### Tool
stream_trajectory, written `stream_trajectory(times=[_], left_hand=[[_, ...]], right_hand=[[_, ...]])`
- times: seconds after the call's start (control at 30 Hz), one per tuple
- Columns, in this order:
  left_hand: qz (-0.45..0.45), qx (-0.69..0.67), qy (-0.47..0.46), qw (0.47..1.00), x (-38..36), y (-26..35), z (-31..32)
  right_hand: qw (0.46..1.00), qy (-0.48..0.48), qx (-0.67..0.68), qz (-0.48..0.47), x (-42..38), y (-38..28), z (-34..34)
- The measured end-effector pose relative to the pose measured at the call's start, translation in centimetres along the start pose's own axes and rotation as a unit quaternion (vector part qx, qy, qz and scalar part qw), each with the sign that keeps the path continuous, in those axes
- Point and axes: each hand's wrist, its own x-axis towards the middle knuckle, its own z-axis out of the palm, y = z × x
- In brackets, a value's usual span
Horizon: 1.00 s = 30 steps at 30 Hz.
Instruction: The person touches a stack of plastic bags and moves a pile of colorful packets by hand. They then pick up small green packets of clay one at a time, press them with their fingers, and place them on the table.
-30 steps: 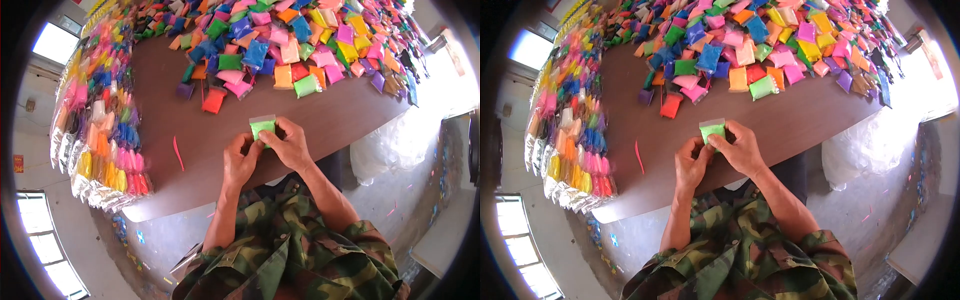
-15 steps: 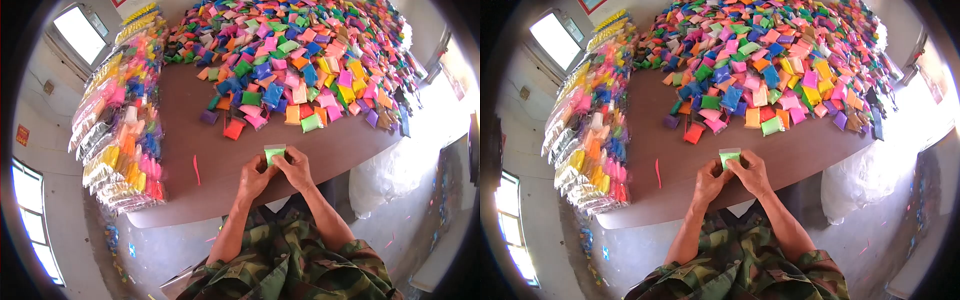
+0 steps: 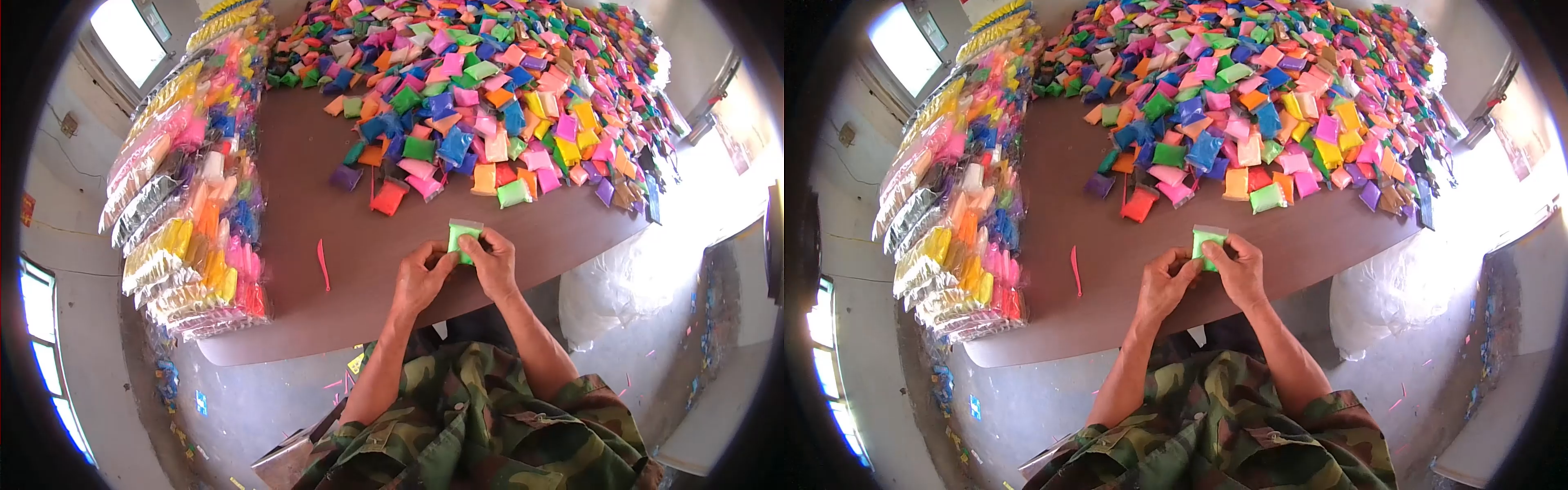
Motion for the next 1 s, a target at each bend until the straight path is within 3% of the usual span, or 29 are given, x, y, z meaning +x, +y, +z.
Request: stream_trajectory(times=[0.23, 0.43, 0.57, 0.83, 0.93, 1.0], left_hand=[[0.035, 0.042, 0.002, 0.999, 0.5, -1.4, -0.4], [0.033, 0.011, 0.015, 0.999, -0.1, -0.8, 0.1], [0.052, -0.036, 0.041, 0.997, 0.1, -0.8, 0.0], [0.054, -0.046, 0.095, 0.993, 0.3, -1.2, 0.0], [0.046, -0.051, 0.125, 0.990, 0.5, -0.8, 0.4], [0.055, -0.075, 0.112, 0.989, 0.2, -1.0, 0.4]], right_hand=[[0.999, -0.041, -0.034, 0.004, 0.0, -1.1, -0.1], [0.999, -0.020, 0.021, -0.017, 0.0, -0.7, 0.4], [0.996, -0.047, -0.060, -0.054, 0.1, 0.0, 0.2], [0.996, -0.085, 0.015, 0.030, 0.2, -0.2, -0.1], [0.988, -0.090, -0.105, -0.074, 0.1, -0.1, 0.2], [0.990, -0.091, -0.088, -0.063, 0.0, -0.5, 0.1]])
